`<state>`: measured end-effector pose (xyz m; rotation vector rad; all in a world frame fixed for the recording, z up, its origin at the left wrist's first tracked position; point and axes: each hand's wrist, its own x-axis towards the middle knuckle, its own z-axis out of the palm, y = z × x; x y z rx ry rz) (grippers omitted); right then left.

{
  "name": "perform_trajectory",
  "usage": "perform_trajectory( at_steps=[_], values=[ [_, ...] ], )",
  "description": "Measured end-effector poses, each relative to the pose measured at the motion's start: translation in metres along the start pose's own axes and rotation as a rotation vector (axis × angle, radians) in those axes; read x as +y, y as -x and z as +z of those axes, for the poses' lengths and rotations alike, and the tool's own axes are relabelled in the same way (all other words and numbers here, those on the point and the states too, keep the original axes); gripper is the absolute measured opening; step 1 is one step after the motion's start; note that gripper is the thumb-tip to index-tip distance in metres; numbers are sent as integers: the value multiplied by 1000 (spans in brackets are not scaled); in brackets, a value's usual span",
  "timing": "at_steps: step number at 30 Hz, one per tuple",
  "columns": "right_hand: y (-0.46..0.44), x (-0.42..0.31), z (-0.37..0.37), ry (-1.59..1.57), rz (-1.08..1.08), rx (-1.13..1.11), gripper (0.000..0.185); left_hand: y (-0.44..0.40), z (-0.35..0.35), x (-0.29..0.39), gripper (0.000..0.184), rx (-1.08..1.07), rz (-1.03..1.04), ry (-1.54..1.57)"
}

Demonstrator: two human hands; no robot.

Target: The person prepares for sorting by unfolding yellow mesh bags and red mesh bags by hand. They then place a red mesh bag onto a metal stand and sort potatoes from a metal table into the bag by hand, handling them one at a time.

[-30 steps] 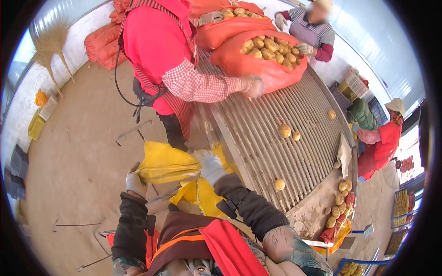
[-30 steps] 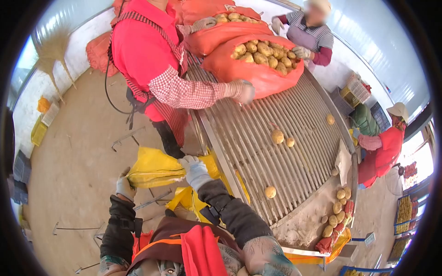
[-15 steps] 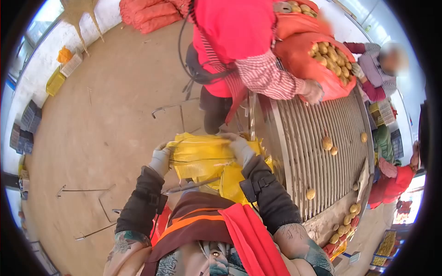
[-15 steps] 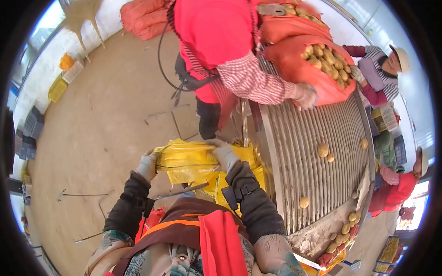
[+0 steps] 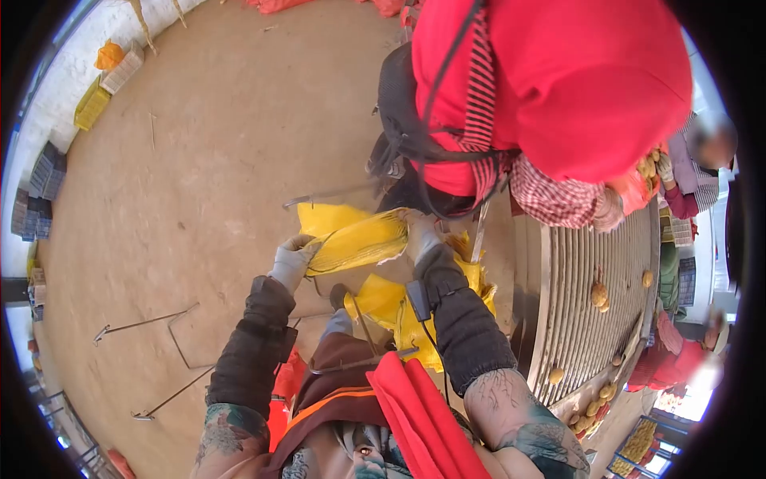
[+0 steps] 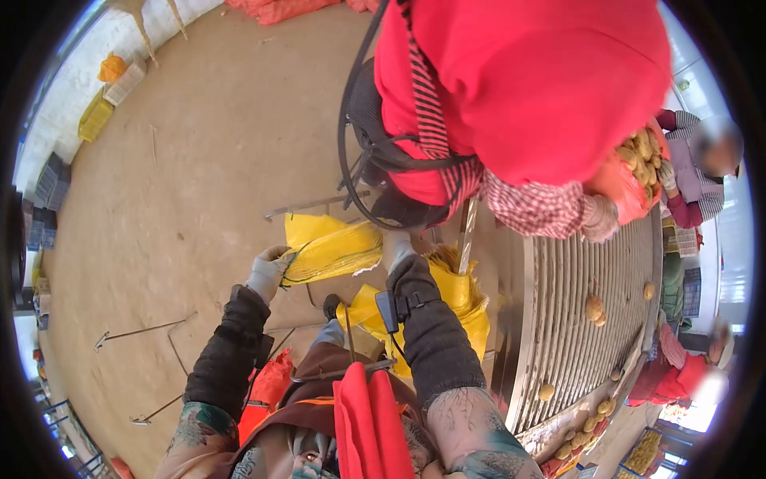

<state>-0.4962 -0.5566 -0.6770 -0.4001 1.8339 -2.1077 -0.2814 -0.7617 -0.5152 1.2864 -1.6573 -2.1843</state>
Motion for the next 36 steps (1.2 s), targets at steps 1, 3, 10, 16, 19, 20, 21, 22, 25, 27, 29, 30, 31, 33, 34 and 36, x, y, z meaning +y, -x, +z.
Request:
perform_trajectory(
  at_steps=[1,3,10,16,19,20,21,22,25,27,29,30,31,33,34,36],
  values=[
    [-9,3,0,1,7,-3,12,-5,2,2,17,28,8,2],
    [-29,4,0,236,235,38,12,-21,2,-8,15,43,30,21],
    [-51,-59,36,862,-206,-200,7,-50,-6,-20,18,207,44,89],
    [-51,-50,43,-295,655,31,16,-57,-11,1,17,312,119,143],
    [-54,-12,12,-554,556,-236,17,-62,-11,1,18,301,130,131],
    [-54,-29,20,-555,558,-243,17,-64,-11,-1,18,307,131,132],
    [-53,-50,25,-487,607,-192,17,-65,-10,-1,18,327,147,99],
    [-51,-66,31,-419,655,-139,16,-65,-9,0,18,346,162,66],
    [-53,-57,20,-346,614,-164,17,-66,-3,4,16,357,159,-4],
    [-53,-65,17,-273,613,-188,17,-71,1,-1,17,400,131,-95],
    [-45,-77,14,648,-282,-520,21,-69,7,3,21,499,160,-332],
    [-43,-78,19,281,-109,-471,21,-66,8,-3,21,491,237,-349],
    [-37,-71,20,-84,62,-432,22,-63,10,-9,22,486,322,-365],
    [-34,-55,18,-533,601,-140,18,-61,9,-22,22,472,235,-643],
    [-29,-41,2,-344,703,-79,18,-50,13,-17,24,453,161,-705],
    [-22,31,-10,-375,504,183,11,-37,15,-20,23,354,99,-532]
  ],
)
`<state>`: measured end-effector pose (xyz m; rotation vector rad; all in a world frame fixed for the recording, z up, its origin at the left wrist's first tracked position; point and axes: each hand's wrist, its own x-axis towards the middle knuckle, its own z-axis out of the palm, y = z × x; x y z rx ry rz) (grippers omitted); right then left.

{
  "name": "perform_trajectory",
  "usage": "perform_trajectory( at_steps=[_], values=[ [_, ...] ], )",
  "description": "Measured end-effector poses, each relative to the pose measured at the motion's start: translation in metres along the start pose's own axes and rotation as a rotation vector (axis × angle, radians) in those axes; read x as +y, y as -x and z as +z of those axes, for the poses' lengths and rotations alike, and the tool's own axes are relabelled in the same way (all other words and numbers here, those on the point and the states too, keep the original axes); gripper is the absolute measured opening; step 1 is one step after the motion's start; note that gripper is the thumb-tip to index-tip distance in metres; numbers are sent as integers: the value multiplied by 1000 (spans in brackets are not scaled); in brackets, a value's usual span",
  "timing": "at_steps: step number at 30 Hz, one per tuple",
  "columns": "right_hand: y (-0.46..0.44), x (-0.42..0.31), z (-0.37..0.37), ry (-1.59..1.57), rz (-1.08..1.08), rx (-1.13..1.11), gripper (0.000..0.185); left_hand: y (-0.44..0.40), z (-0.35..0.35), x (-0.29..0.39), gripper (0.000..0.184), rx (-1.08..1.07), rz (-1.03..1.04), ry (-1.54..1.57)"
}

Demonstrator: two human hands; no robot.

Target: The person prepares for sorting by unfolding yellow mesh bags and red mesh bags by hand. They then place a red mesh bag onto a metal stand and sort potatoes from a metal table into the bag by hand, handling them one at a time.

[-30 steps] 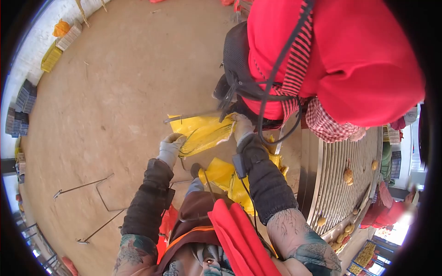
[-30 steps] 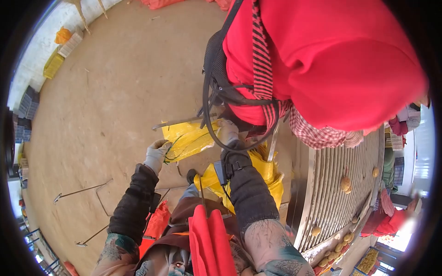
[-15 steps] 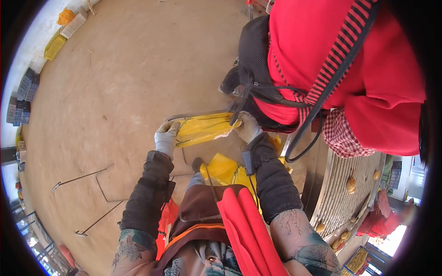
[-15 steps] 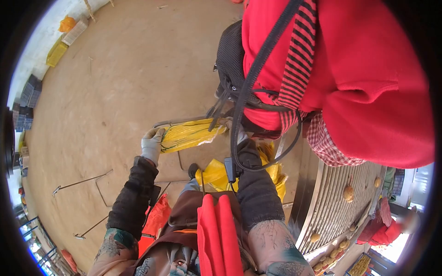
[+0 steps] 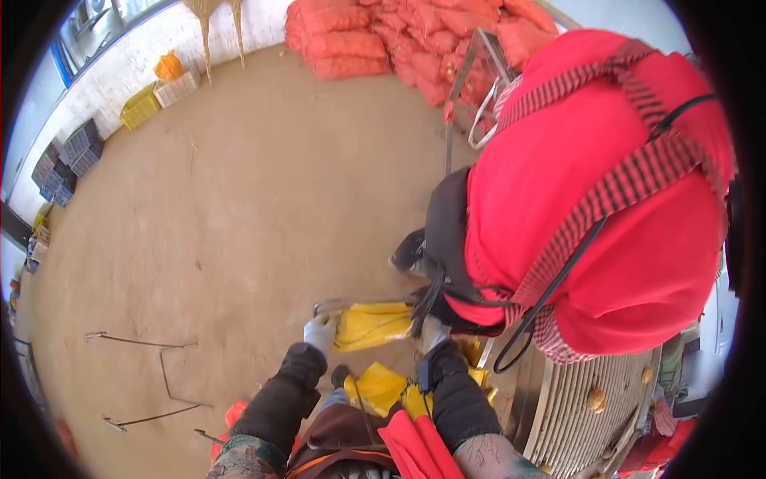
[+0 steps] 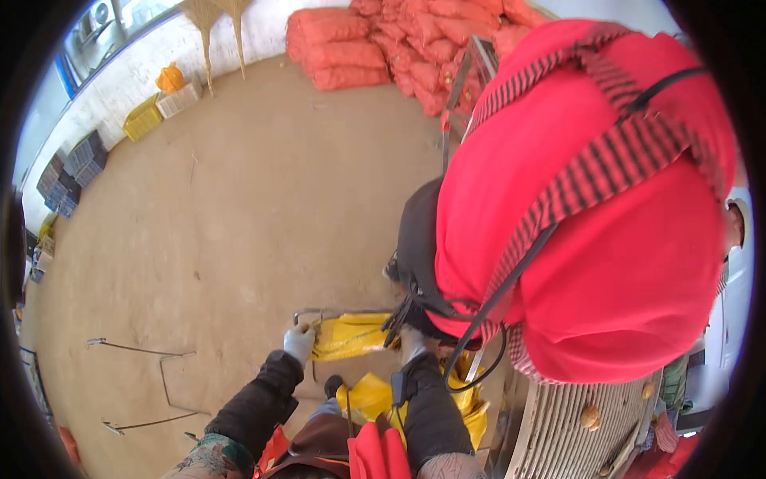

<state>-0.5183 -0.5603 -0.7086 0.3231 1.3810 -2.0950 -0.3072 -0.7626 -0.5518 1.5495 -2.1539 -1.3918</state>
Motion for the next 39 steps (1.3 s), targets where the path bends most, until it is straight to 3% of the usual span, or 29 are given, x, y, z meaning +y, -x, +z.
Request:
perform_trajectory(
  at_steps=[2,3,4,6,8,10,11,12,14,15,16,18,19,21,22,24,26,28,29,31,35,37,39],
  values=[
    [19,-8,9,407,103,8,14,-2,11,-36,21,-77,4,171],
    [68,-54,45,1228,-82,-122,30,-2,15,-54,20,-93,46,225],
    [72,-61,47,1229,-94,-123,30,5,11,-51,20,-109,83,277],
    [87,-70,45,1919,-230,-155,46,20,4,-48,21,-106,119,137],
    [124,-96,75,1974,-244,-145,49,32,-9,-37,22,-106,152,-13],
    [147,-112,101,1985,-83,6,48,44,-8,-23,22,-4,157,-107],
    [140,-93,90,2041,-480,-24,42,47,-7,-17,22,1,159,-104],
    [134,-81,72,2040,-487,-23,42,47,-6,-11,23,-40,11,79],
    [151,-93,80,2235,-1400,-274,37,40,-5,4,27,-126,-283,447],
    [146,-89,76,2340,-1448,-397,34,42,-6,9,29,-137,-295,530],
    [148,-91,79,2342,-1455,-394,34,43,-9,12,29,-137,-291,535],
    [145,-93,84,2637,-450,-938,32,38,-12,15,29,-131,-330,490],
    [153,-98,90,2644,-455,-933,32,33,-13,8,29,-131,-325,497],
    [181,-115,103,2401,-474,-818,28,22,-13,-11,29,33,65,-74],
    [190,-119,109,2405,-474,-813,28,27,-18,-7,29,32,68,-70],
    [194,-122,123,2238,-591,-875,25,34,-32,11,39,120,258,-395],
    [192,-114,144,2292,-572,-903,24,17,-39,12,42,58,220,-497],
    [192,-103,148,2322,-514,-902,20,15,-49,10,39,402,833,-919],
    [190,-96,146,2375,-523,-889,20,14,-52,11,39,362,886,-907],
    [196,-106,136,2427,-504,-852,21,14,-63,15,36,-86,1231,-1196],
    [213,-118,133,2366,-479,-872,29,40,-92,52,32,-356,1294,-1235],
    [223,-134,127,2331,-448,-905,43,55,-100,82,42,-680,1086,-1376],
    [238,-146,115,2289,-500,-886,45,50,-93,61,56,-660,1179,-1266]
  ],
)
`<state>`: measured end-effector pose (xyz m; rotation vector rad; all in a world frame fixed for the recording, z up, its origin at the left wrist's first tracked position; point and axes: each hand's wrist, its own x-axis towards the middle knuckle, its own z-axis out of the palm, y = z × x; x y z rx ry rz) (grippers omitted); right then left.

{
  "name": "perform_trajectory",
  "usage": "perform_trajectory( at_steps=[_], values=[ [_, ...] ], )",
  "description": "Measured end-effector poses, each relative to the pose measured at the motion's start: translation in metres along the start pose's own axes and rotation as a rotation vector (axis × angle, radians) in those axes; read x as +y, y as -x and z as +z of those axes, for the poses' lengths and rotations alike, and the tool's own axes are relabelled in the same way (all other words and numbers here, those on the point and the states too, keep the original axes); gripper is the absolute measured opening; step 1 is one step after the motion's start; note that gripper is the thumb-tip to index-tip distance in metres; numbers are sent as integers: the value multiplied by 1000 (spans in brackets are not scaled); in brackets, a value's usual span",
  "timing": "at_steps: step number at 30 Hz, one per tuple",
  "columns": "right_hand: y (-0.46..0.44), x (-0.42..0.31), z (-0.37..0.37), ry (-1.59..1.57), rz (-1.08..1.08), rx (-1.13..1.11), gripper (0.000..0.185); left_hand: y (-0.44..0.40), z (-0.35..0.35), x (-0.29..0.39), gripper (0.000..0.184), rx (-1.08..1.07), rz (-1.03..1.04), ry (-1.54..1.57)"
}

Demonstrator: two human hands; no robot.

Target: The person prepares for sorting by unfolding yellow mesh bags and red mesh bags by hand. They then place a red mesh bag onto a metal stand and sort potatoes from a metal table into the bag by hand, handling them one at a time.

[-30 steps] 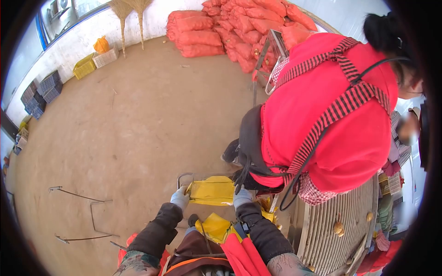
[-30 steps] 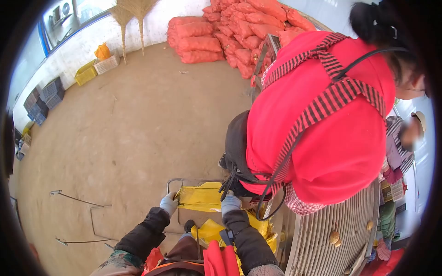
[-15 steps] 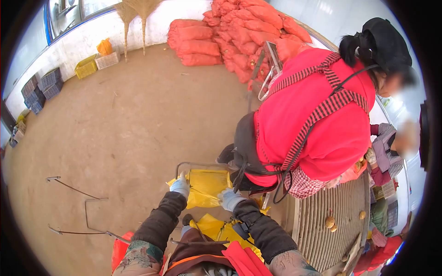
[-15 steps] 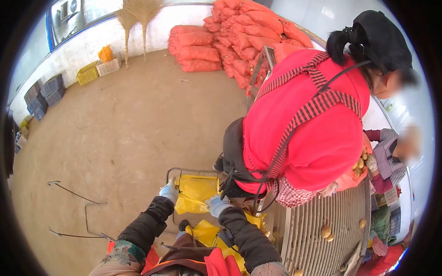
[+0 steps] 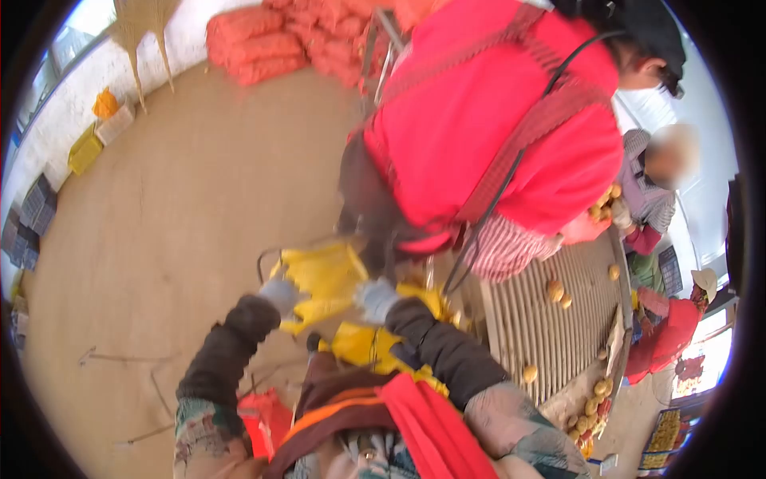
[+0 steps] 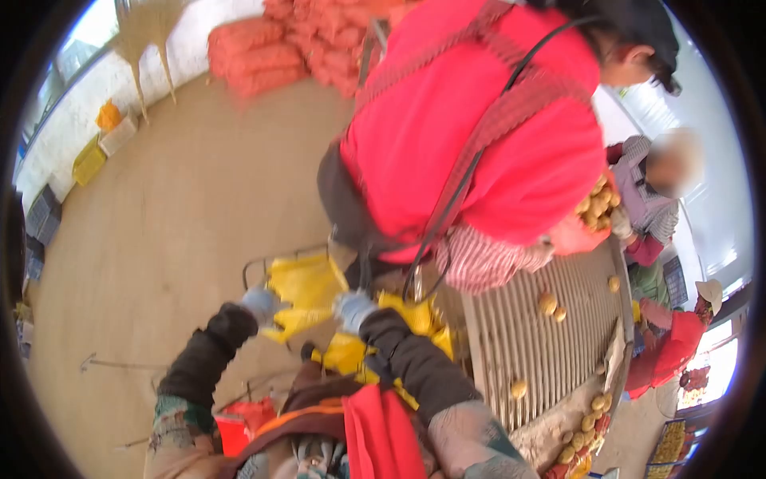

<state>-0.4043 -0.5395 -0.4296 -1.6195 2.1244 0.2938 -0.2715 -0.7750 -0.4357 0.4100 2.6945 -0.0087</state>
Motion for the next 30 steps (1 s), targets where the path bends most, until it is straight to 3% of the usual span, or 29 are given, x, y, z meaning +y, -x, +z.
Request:
perform_trajectory(
  at_steps=[5,7,11,13,15,17,21,22,24,27,28,30],
  values=[
    [4,4,7,216,-114,180,50,-1,3,17,60,30,6,33],
    [-6,7,6,185,-80,119,49,-4,1,16,62,40,-109,45],
    [-10,19,31,146,-106,153,48,-4,-2,30,62,46,-151,21],
    [-9,23,41,190,-163,307,40,0,5,32,62,103,-118,58],
    [-27,25,74,148,-95,313,33,-1,12,36,61,199,-55,97],
    [-9,10,35,137,45,12,24,-2,24,41,55,255,0,40],
    [-8,19,52,78,-24,449,24,-1,20,47,66,213,-2,34],
    [-8,18,47,87,0,463,24,2,14,47,70,153,-40,50],
    [-11,12,35,261,-103,284,33,10,5,47,75,100,-64,55],
    [19,5,22,135,-150,204,45,20,5,55,88,19,-42,49],
    [27,3,30,129,-141,205,45,25,7,63,94,28,-10,37],
    [43,-4,49,74,-205,276,64,35,15,84,107,47,26,8]
  ],
)
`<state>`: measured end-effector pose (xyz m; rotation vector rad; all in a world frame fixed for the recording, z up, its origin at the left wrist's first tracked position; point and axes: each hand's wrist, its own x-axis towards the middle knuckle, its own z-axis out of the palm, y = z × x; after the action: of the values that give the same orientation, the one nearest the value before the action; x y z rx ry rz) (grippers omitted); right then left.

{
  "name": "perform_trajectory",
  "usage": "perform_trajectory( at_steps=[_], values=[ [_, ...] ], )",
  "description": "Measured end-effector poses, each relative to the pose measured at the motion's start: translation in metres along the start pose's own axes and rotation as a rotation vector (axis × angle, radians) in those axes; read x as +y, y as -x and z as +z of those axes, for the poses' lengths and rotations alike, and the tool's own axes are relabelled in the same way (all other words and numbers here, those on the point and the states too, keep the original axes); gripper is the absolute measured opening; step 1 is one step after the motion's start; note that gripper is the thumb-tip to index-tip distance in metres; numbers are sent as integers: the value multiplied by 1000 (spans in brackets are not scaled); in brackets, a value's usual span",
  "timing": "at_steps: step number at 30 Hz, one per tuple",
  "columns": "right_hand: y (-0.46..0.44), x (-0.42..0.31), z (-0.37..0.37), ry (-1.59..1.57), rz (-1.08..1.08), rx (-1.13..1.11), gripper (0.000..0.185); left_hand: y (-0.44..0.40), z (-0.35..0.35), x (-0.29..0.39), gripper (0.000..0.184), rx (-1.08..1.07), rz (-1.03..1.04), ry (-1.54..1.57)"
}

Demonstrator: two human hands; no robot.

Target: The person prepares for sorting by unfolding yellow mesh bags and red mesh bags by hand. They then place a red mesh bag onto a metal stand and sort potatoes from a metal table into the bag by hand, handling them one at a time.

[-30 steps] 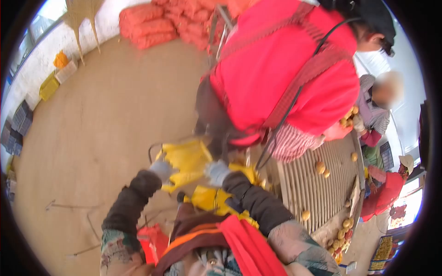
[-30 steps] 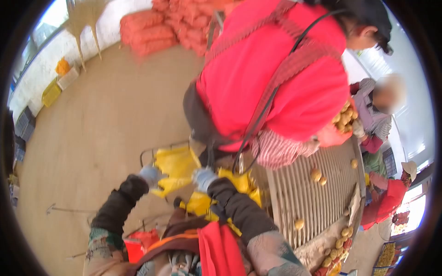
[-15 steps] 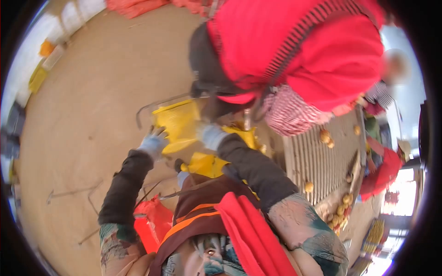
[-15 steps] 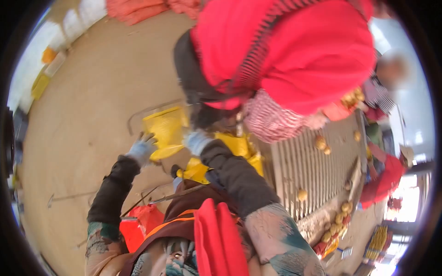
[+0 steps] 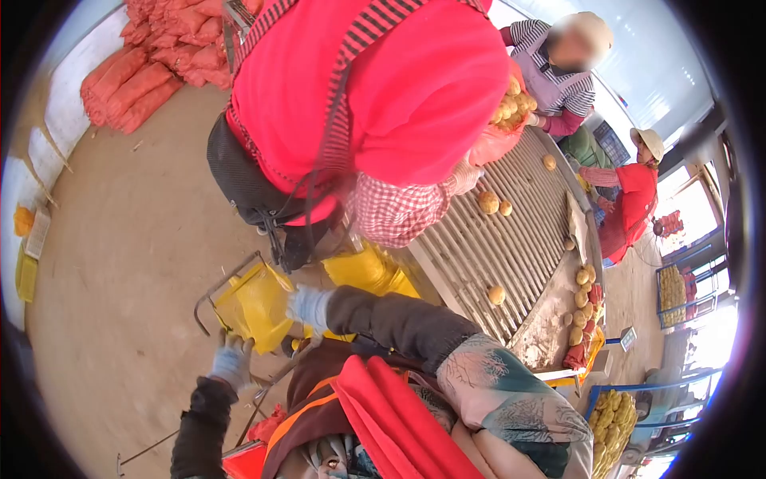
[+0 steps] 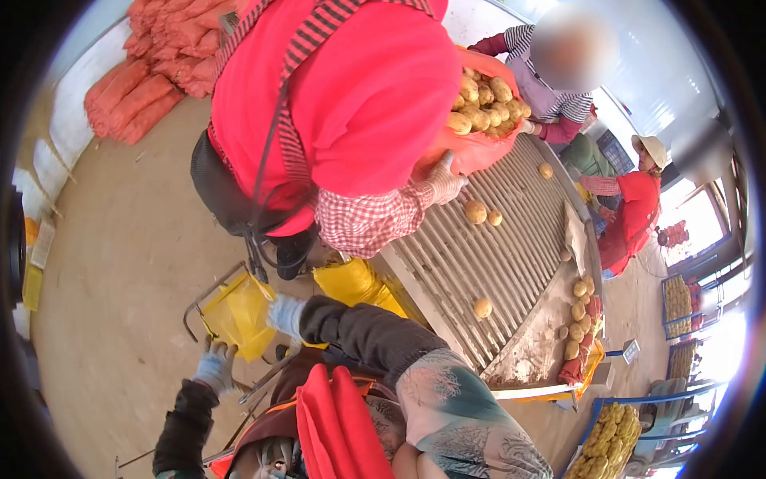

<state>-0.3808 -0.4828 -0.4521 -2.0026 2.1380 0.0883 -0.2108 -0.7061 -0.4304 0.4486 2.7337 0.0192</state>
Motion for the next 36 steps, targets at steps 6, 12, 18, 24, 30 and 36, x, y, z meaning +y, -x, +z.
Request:
perform_trajectory(
  at_steps=[6,12,18,24,30,36],
  values=[
    [31,-20,-19,89,-4,-141,82,5,12,37,118,-52,-102,-52],
    [22,-22,8,136,38,-62,58,2,7,43,100,-52,-148,-24],
    [7,-27,45,97,81,52,24,-1,36,26,80,-15,-79,-3],
    [1,-8,28,170,8,61,28,-12,-4,28,87,-78,-100,-27],
    [-14,-3,54,303,92,65,29,-15,3,25,100,-175,-120,-62],
    [-5,-7,45,148,22,17,32,-11,13,30,99,-152,-123,-108]
  ],
)
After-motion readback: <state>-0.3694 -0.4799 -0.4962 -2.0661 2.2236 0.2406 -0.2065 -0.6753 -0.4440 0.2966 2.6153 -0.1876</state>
